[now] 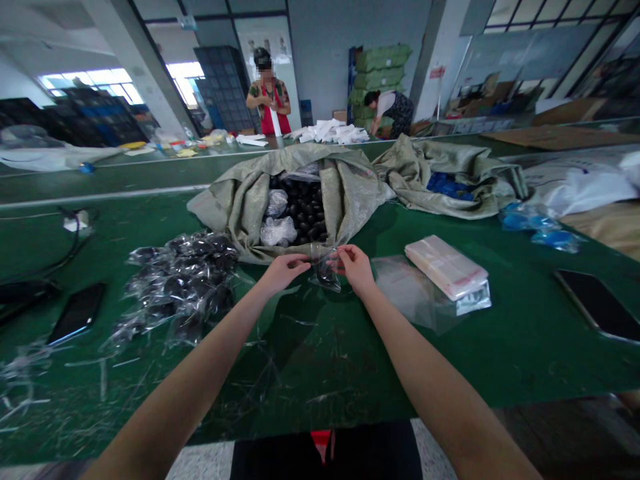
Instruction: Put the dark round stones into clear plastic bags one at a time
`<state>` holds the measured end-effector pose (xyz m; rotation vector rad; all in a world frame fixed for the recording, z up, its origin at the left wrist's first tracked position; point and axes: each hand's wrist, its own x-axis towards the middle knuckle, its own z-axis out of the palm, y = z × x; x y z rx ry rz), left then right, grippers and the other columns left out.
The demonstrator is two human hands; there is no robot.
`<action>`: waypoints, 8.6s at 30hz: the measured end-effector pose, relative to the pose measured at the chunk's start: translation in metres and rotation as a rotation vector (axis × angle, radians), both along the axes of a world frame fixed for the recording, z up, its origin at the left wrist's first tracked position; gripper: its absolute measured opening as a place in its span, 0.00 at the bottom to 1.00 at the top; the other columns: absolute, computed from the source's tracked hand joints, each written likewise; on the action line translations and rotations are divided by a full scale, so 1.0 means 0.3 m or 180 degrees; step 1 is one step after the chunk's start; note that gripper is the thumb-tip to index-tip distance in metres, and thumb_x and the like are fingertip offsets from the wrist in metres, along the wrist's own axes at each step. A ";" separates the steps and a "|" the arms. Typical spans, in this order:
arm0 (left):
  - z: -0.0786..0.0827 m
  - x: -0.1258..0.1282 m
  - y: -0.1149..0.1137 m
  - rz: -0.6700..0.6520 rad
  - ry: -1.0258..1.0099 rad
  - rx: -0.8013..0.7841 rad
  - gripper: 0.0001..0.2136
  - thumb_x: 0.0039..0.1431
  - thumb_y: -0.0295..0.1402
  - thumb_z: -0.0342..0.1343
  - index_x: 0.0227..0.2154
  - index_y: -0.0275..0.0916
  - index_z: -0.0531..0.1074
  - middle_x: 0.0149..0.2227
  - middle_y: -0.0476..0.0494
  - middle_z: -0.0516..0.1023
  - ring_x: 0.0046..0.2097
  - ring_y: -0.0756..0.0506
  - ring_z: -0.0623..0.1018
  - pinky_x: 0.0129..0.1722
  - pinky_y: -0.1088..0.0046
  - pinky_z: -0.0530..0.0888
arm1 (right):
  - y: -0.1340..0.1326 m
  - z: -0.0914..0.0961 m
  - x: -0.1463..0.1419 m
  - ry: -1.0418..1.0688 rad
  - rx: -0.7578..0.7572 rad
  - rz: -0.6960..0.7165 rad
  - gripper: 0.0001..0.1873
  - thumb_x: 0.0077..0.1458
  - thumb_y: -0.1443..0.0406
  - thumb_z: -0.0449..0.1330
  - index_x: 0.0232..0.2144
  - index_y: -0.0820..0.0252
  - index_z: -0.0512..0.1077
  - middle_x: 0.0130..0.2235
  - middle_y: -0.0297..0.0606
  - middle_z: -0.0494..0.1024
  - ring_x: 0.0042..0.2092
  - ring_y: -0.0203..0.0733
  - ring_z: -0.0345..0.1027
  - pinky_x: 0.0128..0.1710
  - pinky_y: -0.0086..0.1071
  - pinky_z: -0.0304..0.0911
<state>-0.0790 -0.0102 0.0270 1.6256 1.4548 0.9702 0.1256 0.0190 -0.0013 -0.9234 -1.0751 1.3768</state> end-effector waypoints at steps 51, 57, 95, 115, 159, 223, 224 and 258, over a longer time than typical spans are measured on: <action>-0.076 0.029 0.026 0.0069 -0.0617 -0.0436 0.10 0.52 0.39 0.60 0.30 0.36 0.76 0.33 0.41 0.83 0.25 0.50 0.73 0.23 0.75 0.65 | 0.042 -0.052 0.046 -0.0745 -0.0122 0.0335 0.07 0.46 0.66 0.66 0.31 0.62 0.74 0.28 0.33 0.78 0.30 0.32 0.72 0.34 0.27 0.71; -0.088 0.015 0.033 0.0028 -0.0578 -0.0300 0.11 0.51 0.40 0.62 0.30 0.36 0.76 0.32 0.41 0.83 0.30 0.47 0.78 0.31 0.73 0.71 | 0.051 -0.061 0.053 -0.0831 -0.0011 0.0332 0.07 0.46 0.65 0.63 0.31 0.61 0.73 0.28 0.33 0.78 0.31 0.34 0.72 0.31 0.28 0.68; -0.074 0.024 0.011 0.0186 -0.0991 0.0004 0.15 0.52 0.44 0.61 0.33 0.35 0.74 0.28 0.43 0.79 0.20 0.54 0.68 0.19 0.79 0.63 | 0.043 -0.041 0.062 -0.0341 -0.0388 0.0243 0.10 0.48 0.79 0.53 0.25 0.63 0.70 0.27 0.31 0.76 0.26 0.33 0.75 0.26 0.23 0.71; -0.007 0.050 0.003 -0.0053 -0.1908 -0.1552 0.09 0.46 0.33 0.64 0.25 0.32 0.72 0.28 0.44 0.77 0.14 0.61 0.52 0.13 0.80 0.43 | 0.027 0.018 0.068 0.0031 -0.0736 0.0374 0.03 0.56 0.69 0.54 0.32 0.61 0.68 0.31 0.34 0.76 0.24 0.35 0.74 0.24 0.28 0.72; -0.023 0.080 -0.015 -0.0153 -0.1858 -0.1093 0.11 0.48 0.38 0.64 0.27 0.35 0.70 0.29 0.47 0.77 0.15 0.61 0.53 0.13 0.81 0.45 | -0.007 0.080 0.053 -0.1154 -0.1224 0.0170 0.18 0.54 0.51 0.61 0.30 0.59 0.64 0.27 0.42 0.79 0.22 0.43 0.75 0.15 0.28 0.65; -0.076 0.115 0.006 0.0422 -0.2042 -0.1058 0.16 0.38 0.37 0.70 0.26 0.36 0.70 0.14 0.61 0.55 0.15 0.58 0.52 0.15 0.80 0.45 | 0.038 -0.058 0.052 -0.1415 0.0154 0.0395 0.07 0.61 0.63 0.55 0.30 0.57 0.63 0.28 0.32 0.76 0.20 0.30 0.67 0.17 0.23 0.62; -0.064 0.115 -0.002 0.0381 -0.2240 -0.1058 0.17 0.37 0.37 0.71 0.26 0.35 0.70 0.14 0.62 0.55 0.15 0.59 0.52 0.14 0.80 0.45 | 0.031 -0.049 0.046 -0.1336 0.0241 0.0418 0.08 0.60 0.61 0.56 0.30 0.57 0.63 0.27 0.31 0.75 0.19 0.29 0.65 0.16 0.23 0.60; 0.333 -0.665 -0.108 0.1849 0.3349 0.0183 0.12 0.59 0.36 0.51 0.38 0.37 0.77 0.42 0.33 0.77 0.45 0.32 0.76 0.43 0.55 0.71 | -0.098 0.013 -0.056 -0.0609 -0.0365 0.1131 0.19 0.46 0.54 0.67 0.35 0.62 0.73 0.33 0.40 0.79 0.29 0.35 0.72 0.24 0.27 0.65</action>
